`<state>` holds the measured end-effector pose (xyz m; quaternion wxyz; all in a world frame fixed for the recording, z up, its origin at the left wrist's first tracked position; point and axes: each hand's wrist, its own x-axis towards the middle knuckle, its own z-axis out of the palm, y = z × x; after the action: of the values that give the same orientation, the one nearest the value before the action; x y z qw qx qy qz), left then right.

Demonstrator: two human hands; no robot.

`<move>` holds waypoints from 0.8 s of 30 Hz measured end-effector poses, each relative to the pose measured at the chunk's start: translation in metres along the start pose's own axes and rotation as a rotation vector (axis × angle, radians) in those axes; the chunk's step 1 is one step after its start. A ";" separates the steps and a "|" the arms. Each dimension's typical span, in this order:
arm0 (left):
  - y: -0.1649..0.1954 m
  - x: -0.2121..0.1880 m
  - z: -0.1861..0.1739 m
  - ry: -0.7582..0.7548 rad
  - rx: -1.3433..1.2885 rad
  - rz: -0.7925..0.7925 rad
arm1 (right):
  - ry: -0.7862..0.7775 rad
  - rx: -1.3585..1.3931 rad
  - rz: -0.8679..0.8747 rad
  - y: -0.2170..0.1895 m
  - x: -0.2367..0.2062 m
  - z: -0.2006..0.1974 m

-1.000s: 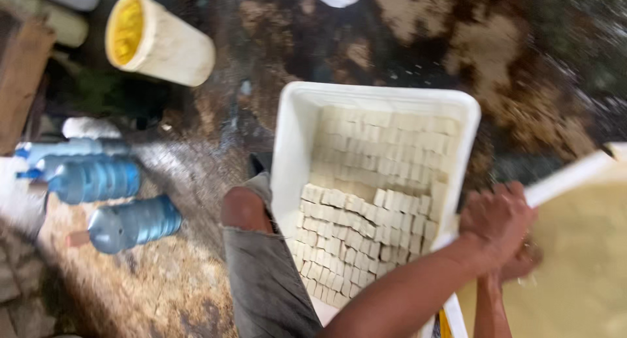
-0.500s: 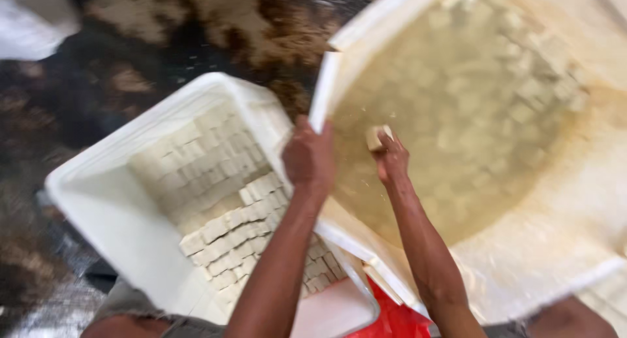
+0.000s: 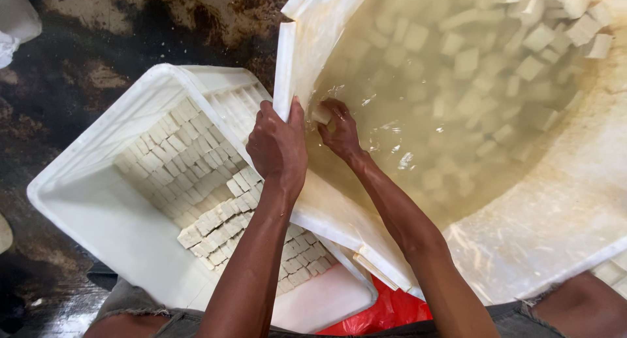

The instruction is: The person sits between a water-filled tub of tofu cubes and a slotted crate, repeatedly reaching into the water to gather handfuls of tofu and placing and arranging the pieces in rows in the crate. They occasionally pick up clumps of tofu, separate them by hand, and pack them into the crate.

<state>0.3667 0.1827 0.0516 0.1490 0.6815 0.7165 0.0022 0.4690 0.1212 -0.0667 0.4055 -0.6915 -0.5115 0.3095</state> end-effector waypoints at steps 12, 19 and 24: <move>0.002 -0.001 -0.004 -0.004 -0.025 -0.011 | -0.362 -0.129 0.260 0.016 0.003 -0.005; 0.004 -0.001 -0.008 -0.086 -0.082 -0.019 | 0.270 0.739 0.358 0.019 0.009 -0.021; 0.004 -0.002 -0.007 -0.068 -0.043 -0.017 | 0.722 0.396 0.375 0.034 0.040 -0.020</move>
<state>0.3691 0.1829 0.0595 0.1878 0.6718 0.7165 -0.0066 0.5133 0.1499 -0.0877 0.6193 -0.7451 -0.1340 0.2082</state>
